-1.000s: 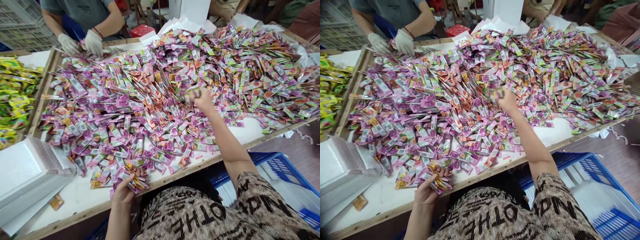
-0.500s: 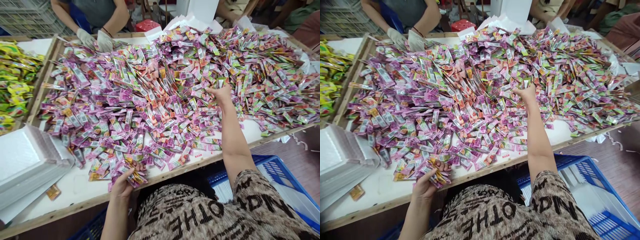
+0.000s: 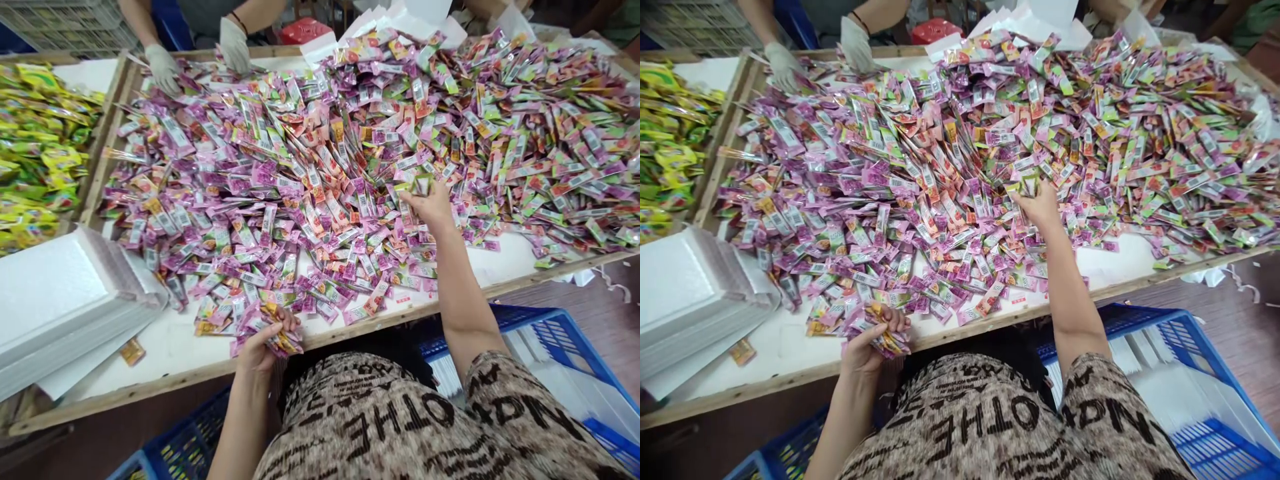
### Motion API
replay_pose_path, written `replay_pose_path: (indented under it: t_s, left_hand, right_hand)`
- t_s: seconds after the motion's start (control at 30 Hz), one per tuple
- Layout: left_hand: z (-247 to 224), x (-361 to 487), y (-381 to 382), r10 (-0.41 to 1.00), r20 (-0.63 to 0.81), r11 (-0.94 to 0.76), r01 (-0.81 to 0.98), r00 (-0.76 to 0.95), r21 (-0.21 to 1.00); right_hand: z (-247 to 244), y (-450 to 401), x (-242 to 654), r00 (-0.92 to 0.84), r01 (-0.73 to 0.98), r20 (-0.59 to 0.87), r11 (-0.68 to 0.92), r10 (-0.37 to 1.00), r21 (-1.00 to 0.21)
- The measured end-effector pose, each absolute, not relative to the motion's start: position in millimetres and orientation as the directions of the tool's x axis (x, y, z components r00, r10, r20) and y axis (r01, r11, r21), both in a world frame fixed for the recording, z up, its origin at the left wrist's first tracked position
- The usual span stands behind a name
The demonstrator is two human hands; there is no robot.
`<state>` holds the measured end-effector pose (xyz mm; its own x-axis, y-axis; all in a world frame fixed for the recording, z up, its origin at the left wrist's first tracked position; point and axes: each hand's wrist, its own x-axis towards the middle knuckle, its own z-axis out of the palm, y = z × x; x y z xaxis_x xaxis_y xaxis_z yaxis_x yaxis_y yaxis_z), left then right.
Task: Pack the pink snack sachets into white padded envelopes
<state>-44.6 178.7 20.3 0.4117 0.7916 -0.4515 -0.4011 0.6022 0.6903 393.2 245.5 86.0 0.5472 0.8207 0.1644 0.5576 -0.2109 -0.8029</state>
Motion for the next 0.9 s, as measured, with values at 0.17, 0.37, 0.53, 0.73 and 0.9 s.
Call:
replay_pose_path:
  t_s: [0.17, 0.37, 0.53, 0.73, 0.9]
  left_hand:
    - [44, 1, 173, 0.695, -0.416, 0.663, -0.298, 0.587, 0.687]
    - [53, 54, 161, 0.851, -0.219, 0.321, -0.143, 0.477, 0.936]
    - [54, 59, 150, 0.904, -0.05, 0.062, -0.013, 0.426, 0.998]
    - [45, 42, 151, 0.916, 0.037, -0.019, -0.049, 0.399, 0.999]
    - [41, 35, 151, 0.92, 0.041, -0.036, -0.021, 0.39, 0.999]
  right_hand:
    - [100, 174, 315, 0.288, 0.206, 0.061, 0.001, 0.956, -0.979]
    - [69, 136, 239, 0.309, 0.086, 0.084, 0.06, 0.947, -0.994]
    - [61, 125, 210, 0.366, 0.025, 0.135, 0.135, 0.921, -0.99]
    - [62, 120, 190, 0.209, -0.046, 0.07, 0.081, 0.975, -0.996]
    - [59, 126, 175, 0.073, -0.022, 0.072, 0.073, 0.995, -0.997]
